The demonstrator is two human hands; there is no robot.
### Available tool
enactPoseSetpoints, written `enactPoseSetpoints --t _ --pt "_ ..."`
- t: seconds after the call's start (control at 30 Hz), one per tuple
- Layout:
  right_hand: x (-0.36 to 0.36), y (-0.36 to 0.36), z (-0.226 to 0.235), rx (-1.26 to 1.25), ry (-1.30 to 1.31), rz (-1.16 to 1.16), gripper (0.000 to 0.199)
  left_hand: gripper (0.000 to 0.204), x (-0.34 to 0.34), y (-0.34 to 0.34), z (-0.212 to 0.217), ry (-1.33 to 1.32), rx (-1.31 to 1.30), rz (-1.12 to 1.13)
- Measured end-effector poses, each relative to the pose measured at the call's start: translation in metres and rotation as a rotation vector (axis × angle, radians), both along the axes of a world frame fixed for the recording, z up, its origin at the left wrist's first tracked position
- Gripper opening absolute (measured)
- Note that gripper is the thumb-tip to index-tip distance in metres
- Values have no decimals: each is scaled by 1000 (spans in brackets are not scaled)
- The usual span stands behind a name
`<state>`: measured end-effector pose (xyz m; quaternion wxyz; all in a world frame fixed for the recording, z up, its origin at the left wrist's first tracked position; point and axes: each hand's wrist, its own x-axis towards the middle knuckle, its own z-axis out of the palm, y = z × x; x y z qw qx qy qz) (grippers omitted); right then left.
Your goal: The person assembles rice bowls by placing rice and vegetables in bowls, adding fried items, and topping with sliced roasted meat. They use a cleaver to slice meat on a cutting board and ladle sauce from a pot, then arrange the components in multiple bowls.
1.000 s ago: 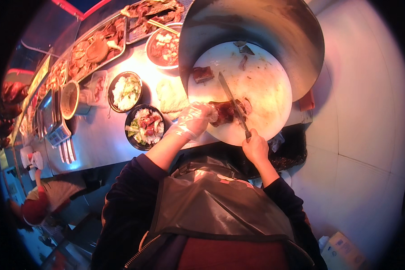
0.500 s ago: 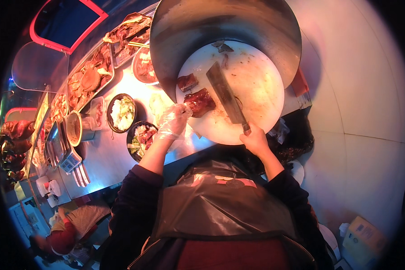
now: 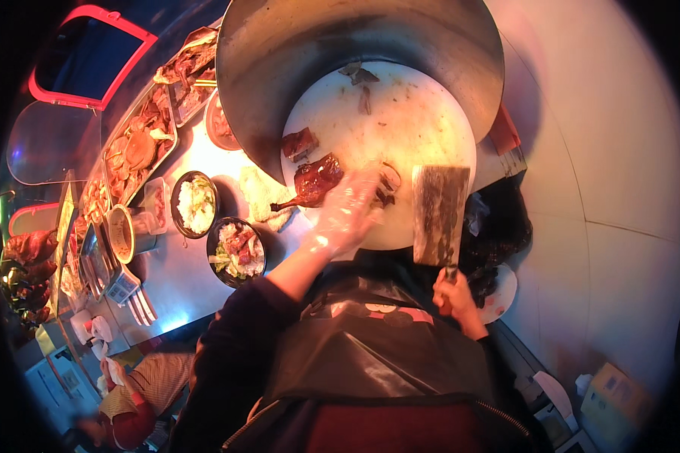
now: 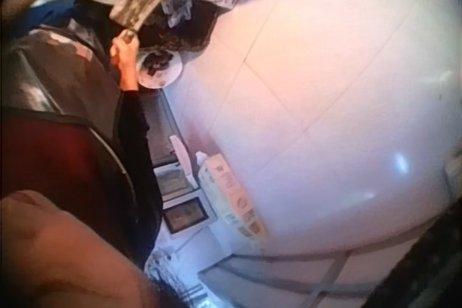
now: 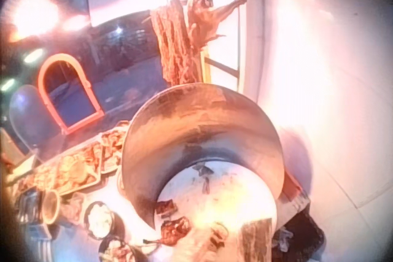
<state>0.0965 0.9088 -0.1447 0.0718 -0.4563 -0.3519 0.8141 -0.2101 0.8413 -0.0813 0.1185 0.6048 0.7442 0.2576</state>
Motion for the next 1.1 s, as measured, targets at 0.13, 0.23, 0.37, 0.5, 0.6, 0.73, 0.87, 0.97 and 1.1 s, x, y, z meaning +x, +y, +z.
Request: enactPoseSetpoints --t 0.13,0.23,0.37,0.5,0.6,0.73,0.87,0.97,1.1 --pt "0 -25 -20 -225 54 -74 17 63 3 42 -39 104 -203 -72" --pt "-21 -33 -22 -234 80 -31 16 57 6 54 -67 102 -107 -61" --pt "-29 -45 -2 -95 34 109 14 45 18 39 -70 -47 195 110" --pt "6 -52 29 142 -31 236 22 44 49 -6 -42 -139 432 296" --pt "3 -56 39 299 -64 391 27 40 48 -64 -29 -118 515 458" --pt "-76 -73 54 524 -184 1015 37 33 14 -172 -26 7 434 797" --pt "-158 -129 79 116 64 1170 16 24 -37 -273 -28 169 559 979" --pt "-187 -164 85 208 -45 1117 17 27 -65 -311 -36 264 188 996" --pt "-182 -153 86 424 -55 1019 20 33 -73 -320 -53 388 -94 892"
